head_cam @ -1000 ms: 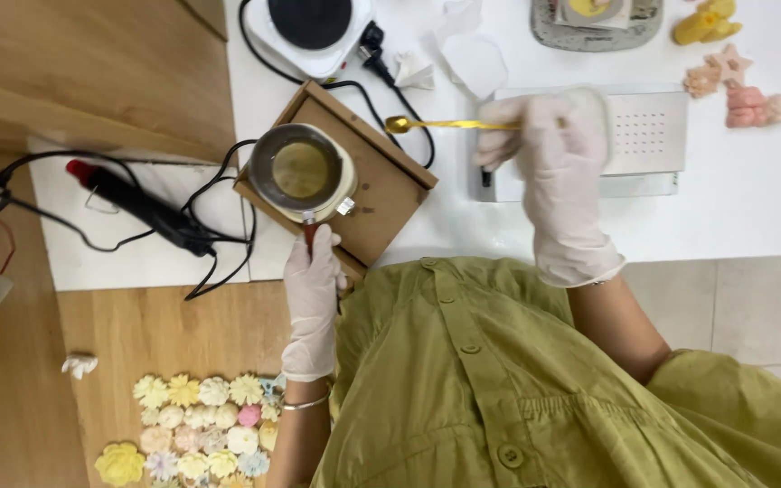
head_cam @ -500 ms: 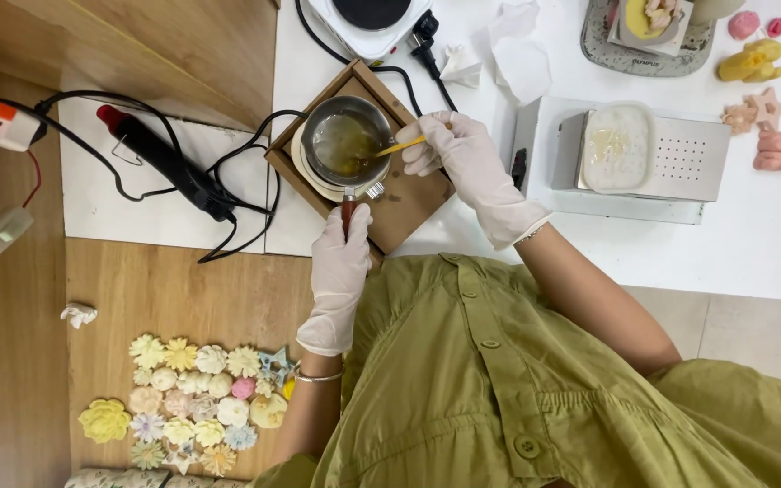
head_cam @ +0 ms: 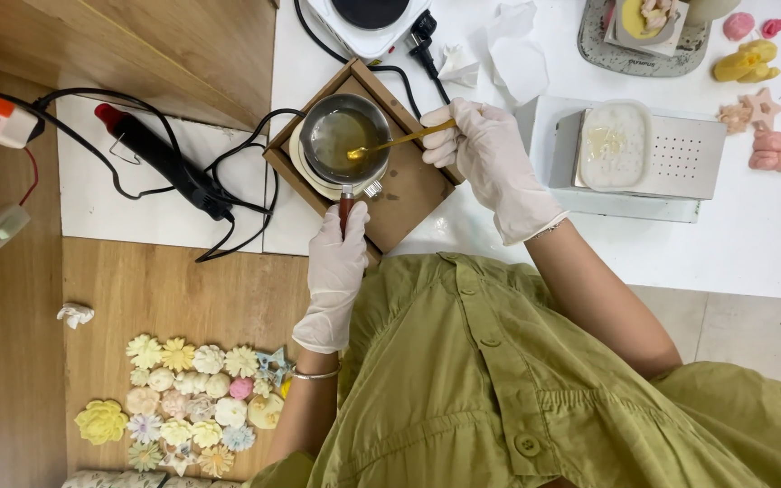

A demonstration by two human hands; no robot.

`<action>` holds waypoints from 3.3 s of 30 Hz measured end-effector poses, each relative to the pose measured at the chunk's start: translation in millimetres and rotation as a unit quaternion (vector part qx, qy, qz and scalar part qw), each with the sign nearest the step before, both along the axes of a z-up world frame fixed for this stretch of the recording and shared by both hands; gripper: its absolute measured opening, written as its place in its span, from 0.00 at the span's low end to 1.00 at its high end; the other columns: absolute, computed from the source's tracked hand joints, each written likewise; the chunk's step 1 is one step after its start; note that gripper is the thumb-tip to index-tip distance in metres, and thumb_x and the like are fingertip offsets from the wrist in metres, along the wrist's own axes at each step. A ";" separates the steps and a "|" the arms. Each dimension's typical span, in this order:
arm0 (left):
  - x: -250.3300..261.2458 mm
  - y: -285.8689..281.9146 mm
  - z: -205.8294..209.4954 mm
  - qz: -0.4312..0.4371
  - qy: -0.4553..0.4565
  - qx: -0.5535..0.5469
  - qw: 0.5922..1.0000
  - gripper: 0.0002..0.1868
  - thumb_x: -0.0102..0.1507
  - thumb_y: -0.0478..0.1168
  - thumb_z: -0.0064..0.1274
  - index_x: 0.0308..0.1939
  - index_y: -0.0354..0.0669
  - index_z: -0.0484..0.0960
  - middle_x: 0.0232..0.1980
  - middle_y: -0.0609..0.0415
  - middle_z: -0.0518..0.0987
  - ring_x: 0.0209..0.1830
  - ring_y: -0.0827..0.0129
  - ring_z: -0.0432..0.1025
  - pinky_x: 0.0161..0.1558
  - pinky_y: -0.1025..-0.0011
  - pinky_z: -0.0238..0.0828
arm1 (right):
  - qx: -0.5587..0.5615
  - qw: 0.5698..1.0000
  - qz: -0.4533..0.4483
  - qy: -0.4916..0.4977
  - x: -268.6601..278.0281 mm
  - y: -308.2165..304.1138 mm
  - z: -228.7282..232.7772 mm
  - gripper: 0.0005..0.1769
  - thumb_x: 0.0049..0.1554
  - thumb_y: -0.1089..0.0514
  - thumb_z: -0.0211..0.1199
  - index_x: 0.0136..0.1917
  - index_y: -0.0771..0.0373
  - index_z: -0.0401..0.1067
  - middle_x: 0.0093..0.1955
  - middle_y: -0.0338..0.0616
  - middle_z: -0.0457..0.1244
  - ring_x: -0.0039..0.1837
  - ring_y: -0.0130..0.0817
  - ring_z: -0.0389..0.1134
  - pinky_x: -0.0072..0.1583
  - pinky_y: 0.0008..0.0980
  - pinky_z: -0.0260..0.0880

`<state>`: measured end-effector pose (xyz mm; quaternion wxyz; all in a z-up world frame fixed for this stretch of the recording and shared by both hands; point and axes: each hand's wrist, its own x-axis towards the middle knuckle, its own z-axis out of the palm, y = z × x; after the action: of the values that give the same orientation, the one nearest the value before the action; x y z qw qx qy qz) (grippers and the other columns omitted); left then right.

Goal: The person is melting wax and preparing it for candle making using a small pot and a spoon.

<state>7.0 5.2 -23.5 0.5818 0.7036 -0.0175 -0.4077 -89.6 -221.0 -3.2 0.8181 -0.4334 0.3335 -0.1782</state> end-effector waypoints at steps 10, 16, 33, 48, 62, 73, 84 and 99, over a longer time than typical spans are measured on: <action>1.8 -1.2 9.2 -0.004 0.013 0.017 1.000 0.14 0.69 0.47 0.51 0.44 0.38 0.78 0.20 0.64 0.63 0.15 0.81 0.55 0.18 0.76 0.53 | -0.043 0.995 -0.074 -0.043 -58.9 -19.4 38.0 0.23 0.72 0.51 0.48 0.54 0.75 0.73 0.42 0.53 0.69 0.41 0.39 0.71 0.48 0.34 0.74; 3.5 0.8 8.9 -0.010 0.009 0.031 0.999 0.16 0.70 0.49 0.51 0.44 0.38 0.78 0.20 0.64 0.62 0.16 0.81 0.57 0.20 0.76 0.55 | -0.070 0.984 -0.153 -0.057 -134.6 -38.6 42.2 0.23 0.76 0.52 0.46 0.56 0.76 0.73 0.44 0.51 0.67 0.43 0.35 0.68 0.48 0.32 0.71; 3.2 1.9 4.6 -0.035 -0.046 0.049 0.997 0.18 0.71 0.51 0.48 0.45 0.37 0.77 0.19 0.62 0.64 0.14 0.79 0.60 0.19 0.77 0.58 | -0.245 0.911 -0.322 0.074 -213.2 -52.2 17.9 0.21 0.76 0.52 0.48 0.55 0.73 0.71 0.43 0.52 0.68 0.42 0.37 0.72 0.49 0.32 0.76; -0.9 0.7 9.6 -0.015 -0.035 0.049 0.998 0.16 0.70 0.49 0.50 0.44 0.37 0.77 0.20 0.63 0.64 0.16 0.80 0.58 0.20 0.77 0.57 | -0.389 0.862 -0.315 0.078 -142.5 -4.5 73.6 0.18 0.75 0.52 0.50 0.54 0.68 0.72 0.44 0.47 0.69 0.44 0.31 0.72 0.51 0.31 0.77; -2.7 1.1 4.0 -0.054 -0.158 0.088 0.982 0.18 0.69 0.51 0.52 0.45 0.38 0.79 0.29 0.56 0.77 0.24 0.76 0.66 0.27 0.72 0.64 | -0.116 0.993 -0.007 0.005 4.0 28.5 -7.1 0.23 0.71 0.46 0.49 0.53 0.68 0.74 0.42 0.44 0.69 0.41 0.30 0.71 0.46 0.26 0.72; -4.1 2.0 1.7 -0.071 -0.188 0.086 0.976 0.19 0.69 0.53 0.51 0.47 0.39 0.80 0.30 0.51 0.78 0.27 0.68 0.69 0.33 0.68 0.68 | -0.139 0.990 0.009 0.019 14.6 21.2 -29.2 0.22 0.71 0.47 0.48 0.52 0.68 0.72 0.40 0.44 0.68 0.38 0.28 0.69 0.43 0.25 0.72; -2.7 4.8 -9.7 -0.074 -0.199 0.086 0.973 0.19 0.69 0.52 0.51 0.47 0.38 0.79 0.34 0.53 0.82 0.28 0.72 0.73 0.33 0.70 0.70 | -0.003 0.999 -0.045 -0.030 1.5 1.8 -21.7 0.24 0.71 0.49 0.47 0.50 0.72 0.73 0.38 0.51 0.68 0.36 0.37 0.69 0.42 0.31 0.71; 0.4 1.5 1.4 -0.013 -0.042 0.041 0.998 0.14 0.70 0.47 0.51 0.44 0.39 0.78 0.22 0.64 0.65 0.16 0.82 0.58 0.19 0.77 0.54 | -0.106 0.973 -0.195 -0.056 -112.6 -44.6 33.9 0.25 0.75 0.50 0.45 0.53 0.75 0.73 0.42 0.53 0.68 0.41 0.40 0.69 0.48 0.35 0.74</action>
<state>7.4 6.7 -22.1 0.5456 0.7434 -0.0343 -0.3855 -202.2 -265.6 30.7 0.7342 -0.4336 0.3442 -0.3930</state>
